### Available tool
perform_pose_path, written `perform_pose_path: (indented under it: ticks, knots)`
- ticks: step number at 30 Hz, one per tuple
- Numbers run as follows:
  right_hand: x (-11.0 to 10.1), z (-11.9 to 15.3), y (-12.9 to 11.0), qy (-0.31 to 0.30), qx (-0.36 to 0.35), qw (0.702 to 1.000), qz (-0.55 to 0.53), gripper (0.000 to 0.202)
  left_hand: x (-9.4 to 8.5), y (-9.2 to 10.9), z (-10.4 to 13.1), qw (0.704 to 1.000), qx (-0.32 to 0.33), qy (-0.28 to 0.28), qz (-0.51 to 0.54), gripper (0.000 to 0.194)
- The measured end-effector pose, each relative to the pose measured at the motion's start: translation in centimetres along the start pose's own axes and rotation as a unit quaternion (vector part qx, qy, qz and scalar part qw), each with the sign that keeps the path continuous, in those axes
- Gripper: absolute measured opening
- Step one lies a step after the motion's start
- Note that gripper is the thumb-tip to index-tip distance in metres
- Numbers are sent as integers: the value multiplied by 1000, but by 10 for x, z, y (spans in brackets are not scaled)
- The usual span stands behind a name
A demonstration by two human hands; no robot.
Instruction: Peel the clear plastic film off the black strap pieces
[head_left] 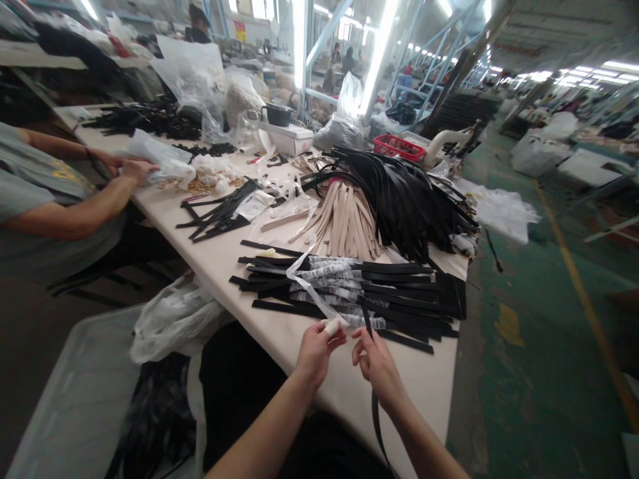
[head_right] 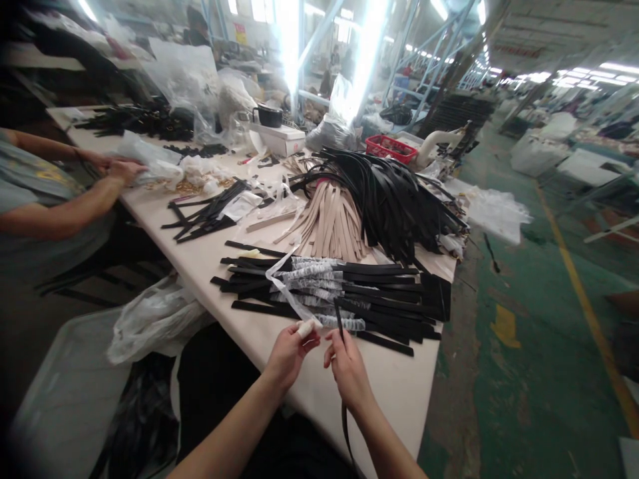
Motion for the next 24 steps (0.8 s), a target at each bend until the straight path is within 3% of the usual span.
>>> perform_pose_path:
  ticks: [4,7,16,24]
  knots:
    - [16,24,-3,-131,67,987,-63,60,-1,15,-2,1000,16,2,18,25]
    - [28,35,-5,-189,105,973,-75,65,1,24,-1,1000,29,0,7,25]
    - [40,36,-2,-211,121,969,-48,62,4,29,2,1000,23,-17,-11,26]
    - [38,22,-1,-282,162,942,-83,59,12,3,22,977,-75,-131,-153,26]
Point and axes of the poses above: each hand's wrist, its own z-axis away from the middle knuckle, its own x-axis out of the palm, y = z × x, the point moved 7 cm from there along -z, towards the middle knuckle, and after that the axes turned 11 degrees about -x, right-handed, at the moved point
